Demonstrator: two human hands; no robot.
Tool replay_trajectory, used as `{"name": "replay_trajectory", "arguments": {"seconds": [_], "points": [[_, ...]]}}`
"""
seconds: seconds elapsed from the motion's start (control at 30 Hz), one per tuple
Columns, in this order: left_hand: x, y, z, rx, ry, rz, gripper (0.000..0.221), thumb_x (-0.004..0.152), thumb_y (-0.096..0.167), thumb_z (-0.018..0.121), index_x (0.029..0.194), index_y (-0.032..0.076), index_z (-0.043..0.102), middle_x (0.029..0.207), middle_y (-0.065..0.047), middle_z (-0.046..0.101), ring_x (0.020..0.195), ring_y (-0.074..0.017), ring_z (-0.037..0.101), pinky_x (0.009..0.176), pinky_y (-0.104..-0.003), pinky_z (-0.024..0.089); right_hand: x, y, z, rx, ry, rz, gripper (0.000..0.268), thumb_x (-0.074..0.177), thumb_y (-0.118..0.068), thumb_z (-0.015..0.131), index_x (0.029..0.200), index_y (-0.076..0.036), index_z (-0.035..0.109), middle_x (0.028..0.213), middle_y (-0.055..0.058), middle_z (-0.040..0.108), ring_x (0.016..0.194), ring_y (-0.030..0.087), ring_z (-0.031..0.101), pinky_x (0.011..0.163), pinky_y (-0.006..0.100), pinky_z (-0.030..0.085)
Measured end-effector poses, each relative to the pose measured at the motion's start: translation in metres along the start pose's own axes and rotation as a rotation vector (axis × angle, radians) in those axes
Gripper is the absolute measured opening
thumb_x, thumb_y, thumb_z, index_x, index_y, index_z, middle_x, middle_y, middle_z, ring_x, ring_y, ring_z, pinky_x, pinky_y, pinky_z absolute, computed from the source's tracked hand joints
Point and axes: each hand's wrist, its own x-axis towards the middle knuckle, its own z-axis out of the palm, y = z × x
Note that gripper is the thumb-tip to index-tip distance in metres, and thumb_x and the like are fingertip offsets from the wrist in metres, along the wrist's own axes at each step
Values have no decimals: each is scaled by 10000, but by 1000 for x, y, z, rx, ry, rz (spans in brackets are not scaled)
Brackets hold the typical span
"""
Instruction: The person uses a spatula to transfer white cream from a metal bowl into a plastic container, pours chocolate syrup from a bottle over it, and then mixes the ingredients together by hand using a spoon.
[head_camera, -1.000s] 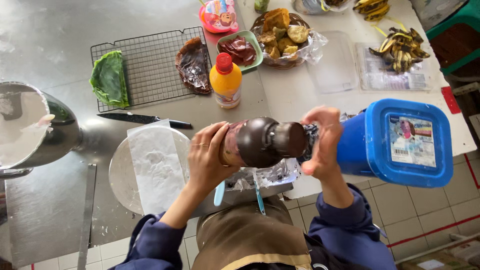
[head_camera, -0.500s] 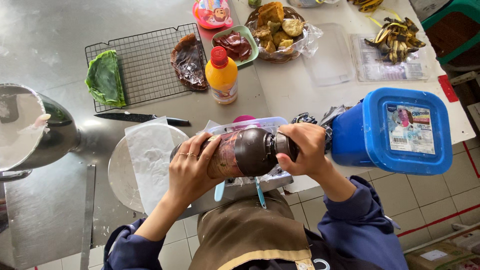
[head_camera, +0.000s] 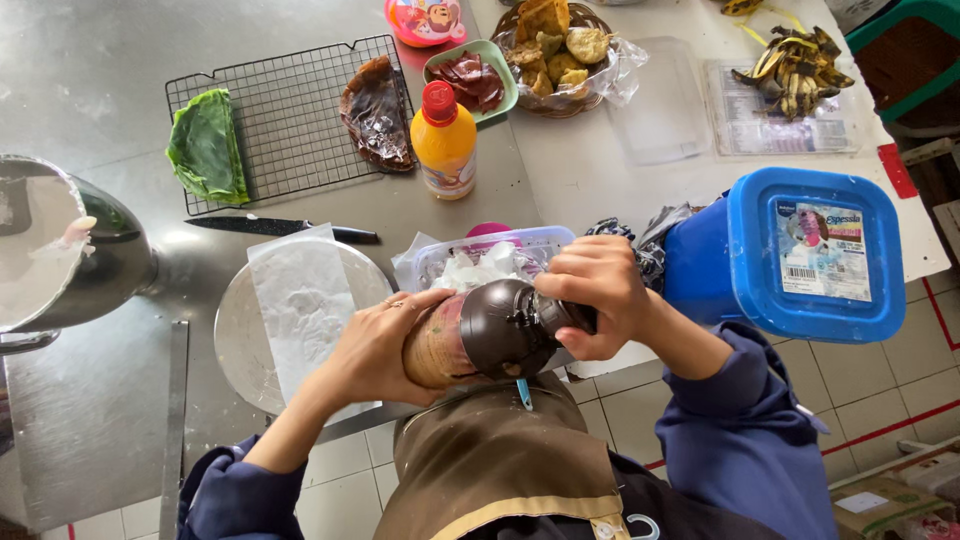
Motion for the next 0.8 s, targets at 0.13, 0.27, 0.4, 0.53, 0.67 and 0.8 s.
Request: {"name": "replay_trajectory", "arguments": {"seconds": [0.13,0.27,0.4,0.53,0.67,0.8], "points": [[1,-16,4,-489,-341,90,1075,555,393,936,1477,90,474,1314,-139,690,1207,-296,706,1040,-404,546,7,13,-1,508,2,-52,509,969,-475,502,1007,-11,710,793,122,669,637,266,638,625,397,508],[-6,-26,22,-427,-313,66,1073,544,377,948,1477,104,491,1325,-122,692,1209,-285,708,1040,-395,550,1,22,-2,516,165,195,618,1019,-586,465,1022,-3,669,825,127,666,667,214,630,594,319,486],[-18,-36,22,-378,-172,-8,1087,486,314,956,1448,98,496,1334,-130,666,1206,-303,680,1033,-409,531,-14,30,24,485,216,345,702,1041,-653,434,1057,19,634,879,136,678,706,188,646,656,315,507],[-28,-41,16,-329,-83,-19,1055,495,283,976,1425,105,512,1354,-132,651,1224,-315,664,1032,-417,528,-37,29,33,566,377,551,709,1044,-686,428,1096,8,562,1013,125,647,855,164,655,751,287,537],[-35,-45,13,-274,-24,-43,1040,483,294,988,1398,115,527,1359,-127,645,1220,-318,659,1023,-415,536,-51,30,36,589,484,597,685,1050,-665,452,1123,12,531,1065,131,624,947,162,627,830,285,523],[-35,-50,9,-184,53,-6,1026,436,254,959,1364,100,549,1381,-139,622,1252,-351,622,1041,-437,512,-62,30,37,577,538,657,672,1059,-652,450,1140,9,536,1096,132,607,966,165,605,865,285,512]]}}
